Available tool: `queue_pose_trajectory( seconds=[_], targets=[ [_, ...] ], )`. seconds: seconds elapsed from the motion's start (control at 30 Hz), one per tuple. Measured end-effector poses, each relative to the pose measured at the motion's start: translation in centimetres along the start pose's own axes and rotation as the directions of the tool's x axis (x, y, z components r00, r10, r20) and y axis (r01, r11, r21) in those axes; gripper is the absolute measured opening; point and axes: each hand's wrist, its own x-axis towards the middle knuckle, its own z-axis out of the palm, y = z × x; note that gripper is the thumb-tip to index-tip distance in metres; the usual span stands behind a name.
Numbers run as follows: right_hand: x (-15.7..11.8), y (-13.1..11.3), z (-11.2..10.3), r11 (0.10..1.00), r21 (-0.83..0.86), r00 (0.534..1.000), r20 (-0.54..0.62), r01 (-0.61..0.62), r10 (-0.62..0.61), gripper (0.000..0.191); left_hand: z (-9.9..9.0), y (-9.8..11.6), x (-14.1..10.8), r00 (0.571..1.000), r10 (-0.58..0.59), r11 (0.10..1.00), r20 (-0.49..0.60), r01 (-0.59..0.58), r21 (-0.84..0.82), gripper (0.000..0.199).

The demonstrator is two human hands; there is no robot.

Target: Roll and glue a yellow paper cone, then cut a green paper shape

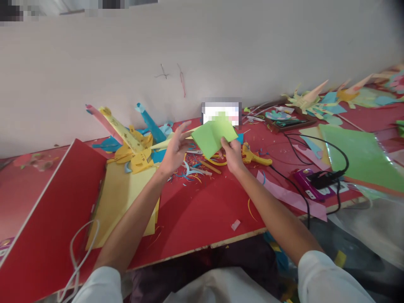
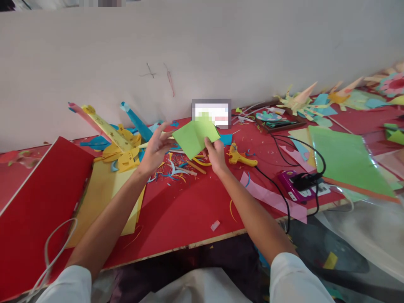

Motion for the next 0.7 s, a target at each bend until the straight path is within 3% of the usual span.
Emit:
queue_pose_trajectory(
  seconds=[0.13, 0.23, 0.33, 0.43, 0.57, 0.7],
  targets=[
    [-0.2, -0.3, -0.2, 0.989, -0.142, 0.999, 0.039, 0.036, -0.031, 0.065, -0.9, 0.1, 0.2, 0.998, -0.029, 0.991, -0.048, 0.035, 0.13, 0.04],
    [-0.3, -0.5, -0.1, 0.971, -0.236, 0.996, 0.091, 0.043, -0.022, 0.069, -1.2, -0.1, 0.2, 0.995, -0.092, 0.92, -0.041, 0.101, 0.379, 0.021],
    [-0.2, -0.7, -0.1, 0.959, -0.266, 0.996, 0.033, 0.092, -0.087, 0.073, -1.5, 0.0, 0.2, 0.991, -0.13, 0.822, 0.023, 0.095, 0.561, 0.029],
    [0.0, -0.7, -0.2, 0.97, -0.219, 0.993, -0.029, 0.102, -0.111, 0.074, -1.6, 0.2, 0.2, 0.992, -0.123, 0.835, 0.025, 0.09, 0.542, 0.027],
    [0.2, -0.8, -0.3, 0.999, -0.052, 1.0, 0.024, 0.002, 0.0, 0.066, -1.5, 0.2, 0.2, 0.989, -0.145, 0.878, -0.011, 0.134, 0.459, 0.016],
    [0.1, -1.1, -0.4, 0.999, 0.043, 0.999, 0.03, 0.026, -0.027, 0.058, -2.0, 0.0, 0.2, 0.981, -0.192, 0.889, -0.004, 0.176, 0.423, 0.016]
  ],
)
